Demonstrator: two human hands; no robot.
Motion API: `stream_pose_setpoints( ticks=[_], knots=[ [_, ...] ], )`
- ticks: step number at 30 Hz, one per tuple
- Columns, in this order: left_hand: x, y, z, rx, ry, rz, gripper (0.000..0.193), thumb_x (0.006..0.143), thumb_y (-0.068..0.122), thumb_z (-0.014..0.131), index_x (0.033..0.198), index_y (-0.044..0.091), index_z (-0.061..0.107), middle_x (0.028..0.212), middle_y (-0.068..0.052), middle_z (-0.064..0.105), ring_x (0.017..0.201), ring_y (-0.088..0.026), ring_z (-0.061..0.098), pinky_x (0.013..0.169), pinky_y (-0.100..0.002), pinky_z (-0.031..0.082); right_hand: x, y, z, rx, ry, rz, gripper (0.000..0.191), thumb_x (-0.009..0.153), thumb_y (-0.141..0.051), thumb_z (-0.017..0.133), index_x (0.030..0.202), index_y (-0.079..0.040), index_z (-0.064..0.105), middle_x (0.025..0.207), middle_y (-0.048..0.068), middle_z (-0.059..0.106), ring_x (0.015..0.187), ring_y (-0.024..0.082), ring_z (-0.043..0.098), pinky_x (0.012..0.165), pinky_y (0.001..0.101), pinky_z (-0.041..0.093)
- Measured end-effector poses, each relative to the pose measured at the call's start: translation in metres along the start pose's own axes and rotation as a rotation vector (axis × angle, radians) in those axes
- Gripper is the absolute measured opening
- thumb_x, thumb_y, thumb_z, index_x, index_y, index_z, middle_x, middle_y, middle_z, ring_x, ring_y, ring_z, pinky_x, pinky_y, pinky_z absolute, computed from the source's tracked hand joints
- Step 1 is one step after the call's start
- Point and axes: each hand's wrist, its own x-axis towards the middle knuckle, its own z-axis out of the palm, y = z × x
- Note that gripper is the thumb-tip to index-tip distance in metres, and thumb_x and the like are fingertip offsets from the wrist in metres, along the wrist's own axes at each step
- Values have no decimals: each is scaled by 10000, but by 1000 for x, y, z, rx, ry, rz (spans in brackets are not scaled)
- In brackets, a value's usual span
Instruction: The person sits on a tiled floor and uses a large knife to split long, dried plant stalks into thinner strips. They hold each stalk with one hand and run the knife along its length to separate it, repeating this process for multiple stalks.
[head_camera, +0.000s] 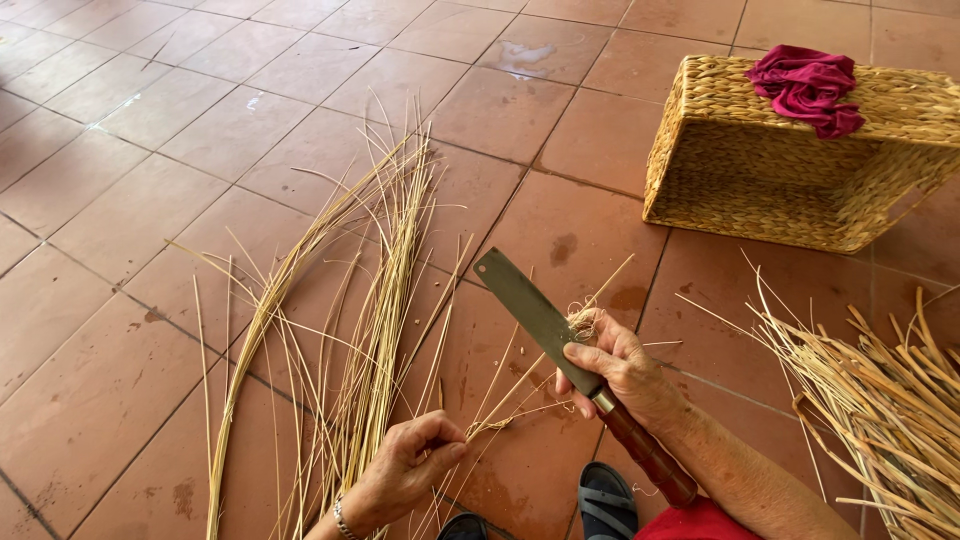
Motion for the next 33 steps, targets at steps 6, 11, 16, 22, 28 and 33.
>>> stream_pose_setpoints(
  ticks=[6,11,16,22,28,33],
  knots=[
    [-11,-15,-13,-56,-41,12,147,942,176,712,885,41,702,748,-17,644,653,-104,587,565,-295,496,-5,-9,-9,0,80,-42,289,990,-146,540,1238,-19,463,720,178,714,411,152,595,336,258,472],
    [-16,-22,-18,-62,-80,-89,164,928,208,729,879,53,710,722,-19,616,652,-106,584,562,-301,506,-8,-16,-16,-7,86,-62,275,988,-146,542,1226,-25,475,726,173,714,415,146,595,337,257,472],
    [-20,-32,-20,-32,-88,-145,184,916,221,740,860,48,710,715,-19,631,663,-111,624,577,-301,525,-9,-16,-31,-26,90,-123,215,1013,-129,543,1170,16,514,738,169,715,426,145,589,340,245,451],
    [-24,-56,-28,5,0,-40,160,940,207,718,892,55,737,747,-24,711,670,-103,646,594,-272,560,-10,-39,-78,169,338,-288,202,1021,-127,503,1202,-42,530,806,140,672,527,157,615,419,264,511],
    [-14,-78,-26,213,233,-312,205,937,244,677,994,57,736,740,-53,747,590,-118,621,548,-291,509,-14,-9,-72,155,247,-142,222,1049,-104,505,1253,-29,463,806,169,671,497,185,589,459,296,513],
    [15,-65,-5,122,294,-300,245,961,235,678,1143,74,709,847,-91,738,685,-153,637,617,-310,534,-13,-8,-67,92,220,-72,278,1062,-124,495,1315,-12,472,815,159,662,510,177,577,474,302,506]
  ],
)
